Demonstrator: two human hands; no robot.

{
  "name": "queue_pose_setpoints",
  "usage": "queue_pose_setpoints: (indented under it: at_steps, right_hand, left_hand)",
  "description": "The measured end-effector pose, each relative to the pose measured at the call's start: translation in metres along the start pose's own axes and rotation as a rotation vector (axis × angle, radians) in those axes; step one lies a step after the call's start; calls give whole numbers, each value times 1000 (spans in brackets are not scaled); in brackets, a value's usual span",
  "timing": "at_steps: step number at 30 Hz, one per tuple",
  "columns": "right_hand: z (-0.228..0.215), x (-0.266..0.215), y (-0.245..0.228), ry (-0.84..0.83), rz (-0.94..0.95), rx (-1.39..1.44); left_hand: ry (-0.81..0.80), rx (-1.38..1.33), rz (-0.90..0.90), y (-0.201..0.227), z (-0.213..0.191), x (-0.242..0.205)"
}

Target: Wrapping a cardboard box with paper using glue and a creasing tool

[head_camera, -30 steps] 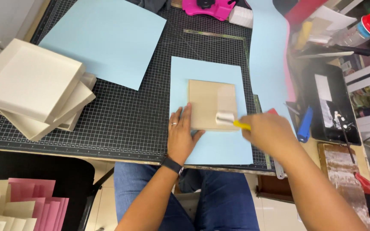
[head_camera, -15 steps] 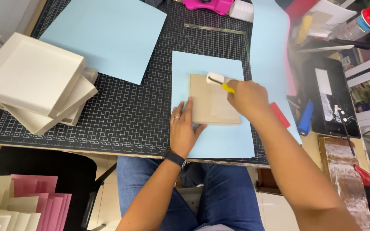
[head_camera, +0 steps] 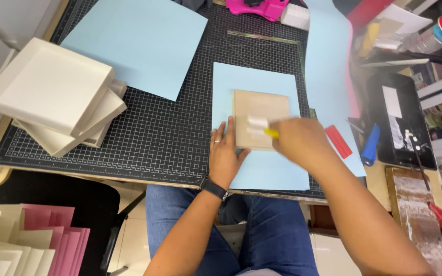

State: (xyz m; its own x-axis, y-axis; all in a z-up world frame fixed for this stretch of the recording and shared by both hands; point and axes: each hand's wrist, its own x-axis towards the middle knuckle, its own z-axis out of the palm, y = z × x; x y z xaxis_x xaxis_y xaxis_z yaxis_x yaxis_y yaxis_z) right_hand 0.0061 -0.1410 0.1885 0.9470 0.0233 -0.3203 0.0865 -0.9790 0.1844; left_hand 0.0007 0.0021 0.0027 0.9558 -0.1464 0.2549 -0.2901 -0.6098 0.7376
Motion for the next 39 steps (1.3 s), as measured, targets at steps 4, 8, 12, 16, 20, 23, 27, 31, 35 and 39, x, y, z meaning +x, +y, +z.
queue_pose_setpoints:
  at_steps: [4,8,12,16,20,23,27,31,35,39]
  right_hand:
    - [-3,15,0,2,9,15]
    - [6,43,-6,167,35,75]
    - [-17,-18,-24,-20,-32,3]
    - [8,45,-9,71,-13,29]
    - [9,40,-20,191,-34,30]
    - [-17,2,-33,75,-52,-18]
    - [6,58,-25,252,2,50]
    - [11,47,-28,228,-36,62]
    - [-18,7,-37,67,-63,0]
    - [16,74,-27,267,27,87]
  left_hand:
    - [3,-24,5,2,-1,-2]
    - [0,-58,-22,-1,-7,-3]
    - [32,-71,-11,-4,-7,-4]
    - [42,-74,5,-10,1,-7]
    - [68,-125,-15,-11,0,-7]
    - [84,-147,-38,-11,1,-8]
    - [99,-164,-42,-4,-8,-7]
    - [115,-168,-45,-3,-10,-6]
    - [119,-169,-57,-6,-6,-6]
    - [103,-203,-48,0,-14,-7]
